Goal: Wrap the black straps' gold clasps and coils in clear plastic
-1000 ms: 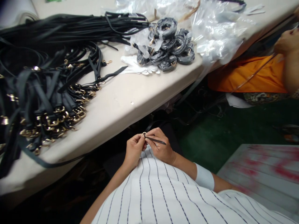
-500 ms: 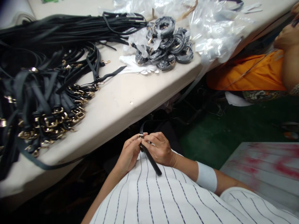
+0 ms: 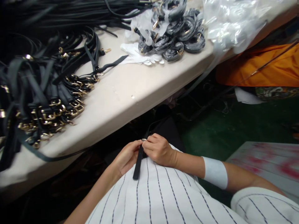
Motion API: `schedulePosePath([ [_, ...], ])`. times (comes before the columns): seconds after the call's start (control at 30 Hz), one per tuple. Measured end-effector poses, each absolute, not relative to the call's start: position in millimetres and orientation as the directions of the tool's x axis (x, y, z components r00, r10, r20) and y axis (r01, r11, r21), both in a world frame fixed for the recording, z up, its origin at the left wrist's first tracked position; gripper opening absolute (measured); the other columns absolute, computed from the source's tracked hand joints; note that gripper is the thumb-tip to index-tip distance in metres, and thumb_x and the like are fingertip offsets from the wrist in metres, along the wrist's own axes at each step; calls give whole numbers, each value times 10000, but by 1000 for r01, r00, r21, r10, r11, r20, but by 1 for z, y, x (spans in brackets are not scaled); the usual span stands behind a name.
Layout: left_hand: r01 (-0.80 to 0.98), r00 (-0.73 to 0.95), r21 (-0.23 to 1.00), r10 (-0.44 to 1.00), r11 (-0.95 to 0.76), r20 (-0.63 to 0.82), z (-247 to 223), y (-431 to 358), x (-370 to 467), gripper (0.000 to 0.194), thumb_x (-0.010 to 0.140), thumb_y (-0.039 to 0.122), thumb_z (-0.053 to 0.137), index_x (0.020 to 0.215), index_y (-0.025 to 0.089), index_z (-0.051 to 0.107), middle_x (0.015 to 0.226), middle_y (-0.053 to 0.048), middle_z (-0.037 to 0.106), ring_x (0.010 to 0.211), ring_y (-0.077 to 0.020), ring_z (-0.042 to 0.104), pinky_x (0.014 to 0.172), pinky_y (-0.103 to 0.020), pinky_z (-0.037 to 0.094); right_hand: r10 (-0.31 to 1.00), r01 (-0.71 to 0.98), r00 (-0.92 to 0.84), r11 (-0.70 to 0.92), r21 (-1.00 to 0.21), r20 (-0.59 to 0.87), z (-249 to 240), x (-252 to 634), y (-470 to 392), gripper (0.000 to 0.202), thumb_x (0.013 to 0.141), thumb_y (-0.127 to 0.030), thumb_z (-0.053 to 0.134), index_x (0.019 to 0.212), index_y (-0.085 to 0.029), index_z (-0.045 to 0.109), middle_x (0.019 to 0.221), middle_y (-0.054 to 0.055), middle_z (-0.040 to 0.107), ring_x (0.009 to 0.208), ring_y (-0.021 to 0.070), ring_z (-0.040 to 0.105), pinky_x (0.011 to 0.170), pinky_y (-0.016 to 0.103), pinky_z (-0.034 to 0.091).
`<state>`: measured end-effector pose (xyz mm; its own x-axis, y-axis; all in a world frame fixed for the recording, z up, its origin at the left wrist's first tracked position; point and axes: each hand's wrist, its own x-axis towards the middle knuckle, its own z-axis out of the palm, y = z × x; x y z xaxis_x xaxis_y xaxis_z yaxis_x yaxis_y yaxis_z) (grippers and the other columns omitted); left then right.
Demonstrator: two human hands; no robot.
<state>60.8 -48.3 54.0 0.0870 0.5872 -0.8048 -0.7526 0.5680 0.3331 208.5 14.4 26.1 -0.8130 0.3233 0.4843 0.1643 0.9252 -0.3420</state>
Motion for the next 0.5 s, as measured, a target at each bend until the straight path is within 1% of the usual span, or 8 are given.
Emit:
schedulePosePath([
  [0.07,-758,59,340,577,556,-814,54,-50,63,145,708,144,674,596,125,583,589,14,510,553,-73,449,527,-187,374,328,153,-811,918,-365,484,24,208,13,269,913,-81,517,683,-185,612,702,19,634,647,156,502,598,348,409],
  [0.13,-753,30,371,592,543,-805,54,-52,67,152,709,147,660,586,132,572,593,16,500,563,-77,434,528,-192,360,346,140,-803,902,-409,486,24,208,11,278,921,-85,495,691,-192,611,693,22,625,637,158,502,588,352,408],
  [0.23,-687,-10,494,672,534,-741,56,-54,71,125,747,181,644,638,147,595,646,12,518,622,-100,449,580,-207,371,372,123,-775,881,-456,510,27,211,10,217,907,-67,492,804,-185,642,729,42,641,698,182,553,599,359,434],
  [0.3,-583,-32,601,723,547,-690,60,-55,72,90,791,216,620,722,162,642,697,6,551,662,-117,464,616,-218,376,384,120,-749,880,-459,541,30,215,9,177,883,-49,517,886,-160,655,747,58,654,724,194,573,611,357,457],
  [0.37,-439,-58,687,745,579,-665,64,-55,73,121,827,231,574,792,176,676,724,1,578,676,-130,469,627,-228,369,397,124,-728,878,-463,558,32,217,8,188,876,-42,521,937,-151,661,754,65,662,717,195,577,616,354,474],
  [0.43,-294,-84,747,763,596,-641,67,-55,72,178,854,229,523,830,183,694,728,-2,599,676,-140,472,633,-236,365,415,129,-721,867,-481,556,33,219,7,220,888,-51,502,963,-171,670,756,61,663,696,191,576,609,354,477],
  [0.5,-204,-97,779,779,593,-619,67,-55,72,220,873,232,490,864,186,705,732,-5,620,688,-151,487,646,-242,370,430,129,-720,854,-504,544,32,220,6,240,900,-66,490,986,-190,677,758,57,663,689,190,580,609,357,479],
])
